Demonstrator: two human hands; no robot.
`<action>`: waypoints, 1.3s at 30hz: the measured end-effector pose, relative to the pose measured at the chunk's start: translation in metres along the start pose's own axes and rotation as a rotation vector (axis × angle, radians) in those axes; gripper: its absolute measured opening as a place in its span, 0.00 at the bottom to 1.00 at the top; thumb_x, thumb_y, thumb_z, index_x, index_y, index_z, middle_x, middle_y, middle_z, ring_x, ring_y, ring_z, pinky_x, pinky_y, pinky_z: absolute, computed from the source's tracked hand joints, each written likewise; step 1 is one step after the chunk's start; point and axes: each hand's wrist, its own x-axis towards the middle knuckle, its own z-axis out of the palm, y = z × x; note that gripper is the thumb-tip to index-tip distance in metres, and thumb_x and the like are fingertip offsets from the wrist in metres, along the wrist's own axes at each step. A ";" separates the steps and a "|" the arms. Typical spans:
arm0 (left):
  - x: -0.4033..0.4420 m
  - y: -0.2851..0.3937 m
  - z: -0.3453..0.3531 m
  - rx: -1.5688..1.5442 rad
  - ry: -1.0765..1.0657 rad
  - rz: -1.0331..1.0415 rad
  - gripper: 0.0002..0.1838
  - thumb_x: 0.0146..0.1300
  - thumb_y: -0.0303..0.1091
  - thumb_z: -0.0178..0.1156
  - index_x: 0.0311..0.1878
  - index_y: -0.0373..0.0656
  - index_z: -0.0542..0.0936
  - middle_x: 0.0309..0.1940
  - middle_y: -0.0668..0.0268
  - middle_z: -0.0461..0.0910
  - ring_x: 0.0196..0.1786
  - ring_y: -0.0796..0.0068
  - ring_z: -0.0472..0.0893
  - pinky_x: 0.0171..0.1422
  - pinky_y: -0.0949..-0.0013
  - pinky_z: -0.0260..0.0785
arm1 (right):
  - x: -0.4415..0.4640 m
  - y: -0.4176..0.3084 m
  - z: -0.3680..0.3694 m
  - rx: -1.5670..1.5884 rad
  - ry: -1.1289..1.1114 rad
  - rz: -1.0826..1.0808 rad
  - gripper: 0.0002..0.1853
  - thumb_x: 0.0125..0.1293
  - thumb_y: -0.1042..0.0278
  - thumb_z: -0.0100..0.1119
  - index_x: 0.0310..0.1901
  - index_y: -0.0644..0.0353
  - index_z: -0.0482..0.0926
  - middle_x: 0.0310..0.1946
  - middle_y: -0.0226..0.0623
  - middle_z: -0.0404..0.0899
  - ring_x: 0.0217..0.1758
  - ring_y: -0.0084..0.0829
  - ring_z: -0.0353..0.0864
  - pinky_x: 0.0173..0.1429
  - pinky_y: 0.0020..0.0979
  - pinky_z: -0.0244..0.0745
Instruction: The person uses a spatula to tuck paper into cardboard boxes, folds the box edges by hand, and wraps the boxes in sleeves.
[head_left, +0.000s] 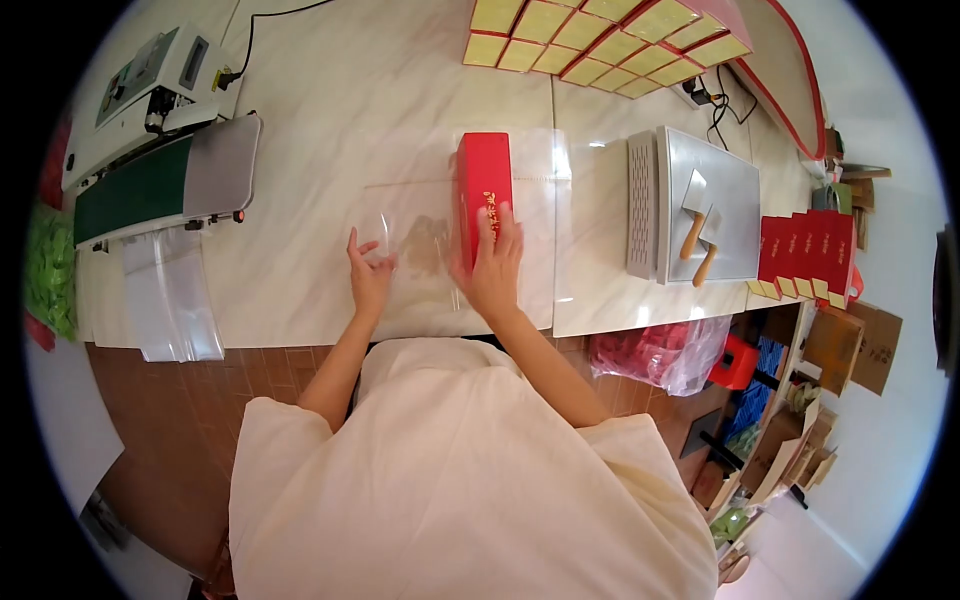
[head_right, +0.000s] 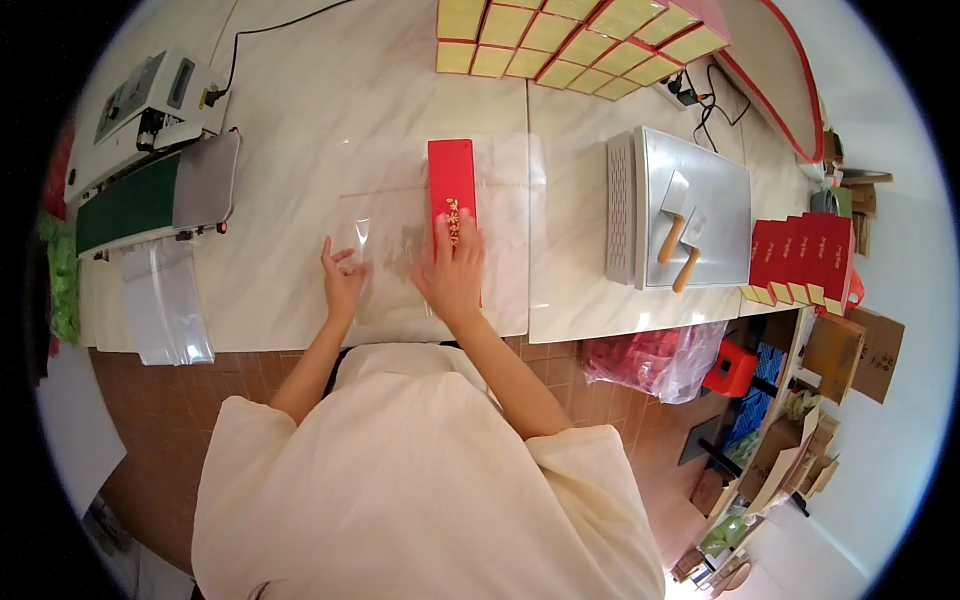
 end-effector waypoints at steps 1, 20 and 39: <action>-0.002 0.000 -0.001 -0.012 -0.054 0.028 0.43 0.61 0.21 0.64 0.77 0.47 0.53 0.50 0.59 0.76 0.34 0.75 0.79 0.41 0.72 0.75 | -0.008 -0.007 -0.007 0.130 -0.071 -0.091 0.45 0.52 0.65 0.71 0.72 0.60 0.60 0.71 0.60 0.56 0.70 0.59 0.61 0.71 0.53 0.60; 0.011 0.116 0.004 0.062 -0.427 -0.073 0.35 0.68 0.30 0.57 0.75 0.49 0.54 0.26 0.66 0.78 0.18 0.80 0.73 0.20 0.73 0.64 | -0.083 -0.028 0.022 0.291 -0.260 -0.249 0.50 0.53 0.72 0.69 0.76 0.55 0.51 0.75 0.59 0.46 0.71 0.61 0.60 0.71 0.50 0.66; 0.120 0.165 0.033 0.290 -0.299 0.210 0.31 0.69 0.29 0.54 0.74 0.48 0.60 0.25 0.70 0.75 0.23 0.84 0.71 0.23 0.77 0.63 | -0.093 -0.017 -0.038 0.435 -0.072 0.183 0.08 0.65 0.68 0.63 0.33 0.58 0.73 0.23 0.37 0.74 0.24 0.42 0.77 0.27 0.39 0.72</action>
